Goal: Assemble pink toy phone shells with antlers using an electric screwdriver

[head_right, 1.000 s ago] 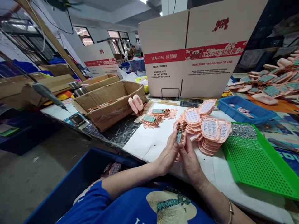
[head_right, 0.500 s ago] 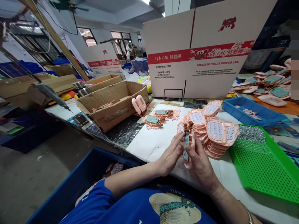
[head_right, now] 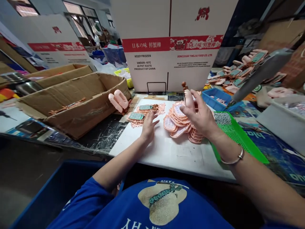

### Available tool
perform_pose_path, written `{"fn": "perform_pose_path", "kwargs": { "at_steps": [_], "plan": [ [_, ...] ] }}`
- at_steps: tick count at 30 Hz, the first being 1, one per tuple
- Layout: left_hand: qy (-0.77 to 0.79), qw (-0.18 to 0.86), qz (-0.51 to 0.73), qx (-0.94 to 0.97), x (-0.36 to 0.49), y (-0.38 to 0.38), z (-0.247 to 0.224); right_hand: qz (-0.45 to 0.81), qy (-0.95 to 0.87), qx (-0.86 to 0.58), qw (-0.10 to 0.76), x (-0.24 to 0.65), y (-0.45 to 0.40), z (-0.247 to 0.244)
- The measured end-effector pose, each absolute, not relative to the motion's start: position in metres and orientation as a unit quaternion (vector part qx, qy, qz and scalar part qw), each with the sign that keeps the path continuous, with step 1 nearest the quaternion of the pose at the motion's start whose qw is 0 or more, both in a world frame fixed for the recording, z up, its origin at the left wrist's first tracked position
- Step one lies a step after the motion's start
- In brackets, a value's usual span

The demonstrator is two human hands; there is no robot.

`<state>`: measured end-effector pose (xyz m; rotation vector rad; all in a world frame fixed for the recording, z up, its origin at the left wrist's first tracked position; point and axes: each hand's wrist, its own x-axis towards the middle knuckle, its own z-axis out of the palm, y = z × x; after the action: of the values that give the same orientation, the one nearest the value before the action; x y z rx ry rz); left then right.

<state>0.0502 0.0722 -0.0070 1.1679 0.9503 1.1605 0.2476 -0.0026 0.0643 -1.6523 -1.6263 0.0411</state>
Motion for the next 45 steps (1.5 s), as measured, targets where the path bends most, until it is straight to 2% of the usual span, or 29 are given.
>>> {"fn": "perform_pose_path", "kwargs": {
  "at_steps": [3, 7, 10, 20, 45],
  "plan": [
    [0.399, 0.575, 0.508, 0.502, 0.049, 0.070, -0.011, -0.062, -0.656, -0.696, 0.286, 0.246, 0.020, 0.072],
    [0.377, 0.582, 0.517, 0.502, 0.048, 0.065, -0.013, -0.109, -0.638, -0.758, 0.086, 0.234, 0.049, 0.076],
    [0.366, 0.602, 0.515, 0.489, 0.049, 0.066, -0.014, -0.104, -0.611, -0.785, 0.008, 0.226, 0.065, 0.078],
    [0.373, 0.615, 0.523, 0.457, 0.052, 0.067, -0.013, -0.039, -0.623, -0.780, -0.045, 0.214, 0.080, 0.076],
    [0.381, 0.631, 0.518, 0.434, 0.051, 0.077, -0.020, -0.032, -0.609, -0.792, -0.024, 0.226, 0.093, 0.062]
  ]
}}
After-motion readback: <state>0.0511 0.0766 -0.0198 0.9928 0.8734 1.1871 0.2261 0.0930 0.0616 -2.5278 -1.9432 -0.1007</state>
